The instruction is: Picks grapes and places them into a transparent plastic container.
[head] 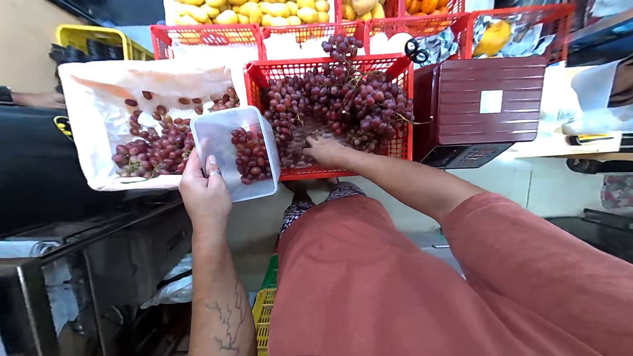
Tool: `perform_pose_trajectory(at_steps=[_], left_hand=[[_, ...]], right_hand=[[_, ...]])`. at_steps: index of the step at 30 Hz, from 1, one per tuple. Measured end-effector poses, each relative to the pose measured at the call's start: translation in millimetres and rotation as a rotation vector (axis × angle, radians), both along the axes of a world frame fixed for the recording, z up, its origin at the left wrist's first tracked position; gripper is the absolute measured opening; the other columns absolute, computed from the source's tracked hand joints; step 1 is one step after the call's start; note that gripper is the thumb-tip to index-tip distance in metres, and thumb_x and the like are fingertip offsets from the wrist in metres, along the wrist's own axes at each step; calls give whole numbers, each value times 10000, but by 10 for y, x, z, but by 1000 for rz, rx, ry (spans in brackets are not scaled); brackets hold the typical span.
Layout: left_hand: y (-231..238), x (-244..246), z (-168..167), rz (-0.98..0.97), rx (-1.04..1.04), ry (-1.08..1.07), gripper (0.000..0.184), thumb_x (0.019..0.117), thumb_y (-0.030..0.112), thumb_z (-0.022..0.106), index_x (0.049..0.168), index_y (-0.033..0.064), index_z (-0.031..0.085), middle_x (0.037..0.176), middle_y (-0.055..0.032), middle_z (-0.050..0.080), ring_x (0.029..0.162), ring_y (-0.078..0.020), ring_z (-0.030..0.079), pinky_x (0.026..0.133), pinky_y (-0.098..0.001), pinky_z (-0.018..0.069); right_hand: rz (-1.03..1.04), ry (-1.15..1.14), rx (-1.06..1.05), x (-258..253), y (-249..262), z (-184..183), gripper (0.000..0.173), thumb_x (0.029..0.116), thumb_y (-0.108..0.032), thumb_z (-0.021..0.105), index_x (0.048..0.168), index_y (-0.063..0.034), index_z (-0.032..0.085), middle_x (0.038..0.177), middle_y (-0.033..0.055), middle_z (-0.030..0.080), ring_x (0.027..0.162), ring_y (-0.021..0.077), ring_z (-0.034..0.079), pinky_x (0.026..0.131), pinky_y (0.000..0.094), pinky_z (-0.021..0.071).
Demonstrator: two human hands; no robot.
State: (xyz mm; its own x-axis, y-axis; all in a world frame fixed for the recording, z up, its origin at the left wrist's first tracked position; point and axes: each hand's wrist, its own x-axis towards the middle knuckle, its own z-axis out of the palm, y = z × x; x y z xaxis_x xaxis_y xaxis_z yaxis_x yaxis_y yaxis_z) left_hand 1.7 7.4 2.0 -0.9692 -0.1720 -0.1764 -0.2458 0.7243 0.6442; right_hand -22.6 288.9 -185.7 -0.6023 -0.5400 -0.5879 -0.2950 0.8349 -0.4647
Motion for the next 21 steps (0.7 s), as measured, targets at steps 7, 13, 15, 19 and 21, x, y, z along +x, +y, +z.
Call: perform_pose_trajectory(at_steps=[7, 13, 15, 19, 21], left_hand=[[-9, -5, -3, -2, -24, -12, 379, 1106, 244, 401, 1437, 151, 561, 1191, -112, 694, 993, -165, 689, 884, -410, 561], [10, -1, 19, 14, -21, -14, 375, 1104, 229, 400, 1431, 137, 560, 1149, -116, 694, 944, -159, 683, 852, -398, 558], [31, -1, 18, 22, -13, -6, 369, 1103, 224, 406, 1426, 139, 563, 1138, -115, 693, 928, -155, 680, 839, -385, 557], [19, 32, 30, 15, -20, 6, 375, 1109, 237, 401, 1440, 156, 559, 1177, -110, 705, 979, -174, 700, 867, -415, 571], [4, 35, 26, 13, -8, 10, 374, 1110, 245, 408, 1445, 174, 557, 1188, -96, 708, 987, -177, 702, 873, -420, 572]], right_hand=[[30, -81, -95, 83, 287, -68, 290, 979, -205, 651, 1266, -189, 689, 1355, 210, 567, 1122, 391, 644, 915, 608, 550], [38, -91, -166, 26, 244, -112, 139, 926, -125, 700, 1053, -105, 756, 1154, 160, 665, 1077, 337, 653, 941, 568, 542], [-44, -86, -224, 7, 313, -128, 138, 890, -120, 747, 1024, -95, 768, 1104, 138, 702, 1083, 317, 655, 988, 551, 522], [-395, -191, -386, 54, 387, 272, 241, 839, -90, 785, 1079, -99, 762, 1196, 161, 666, 1075, 286, 659, 947, 503, 553], [-579, -264, -552, 95, 358, 813, 248, 865, -80, 796, 1104, -85, 729, 1240, 139, 637, 1001, 237, 691, 866, 427, 615]])
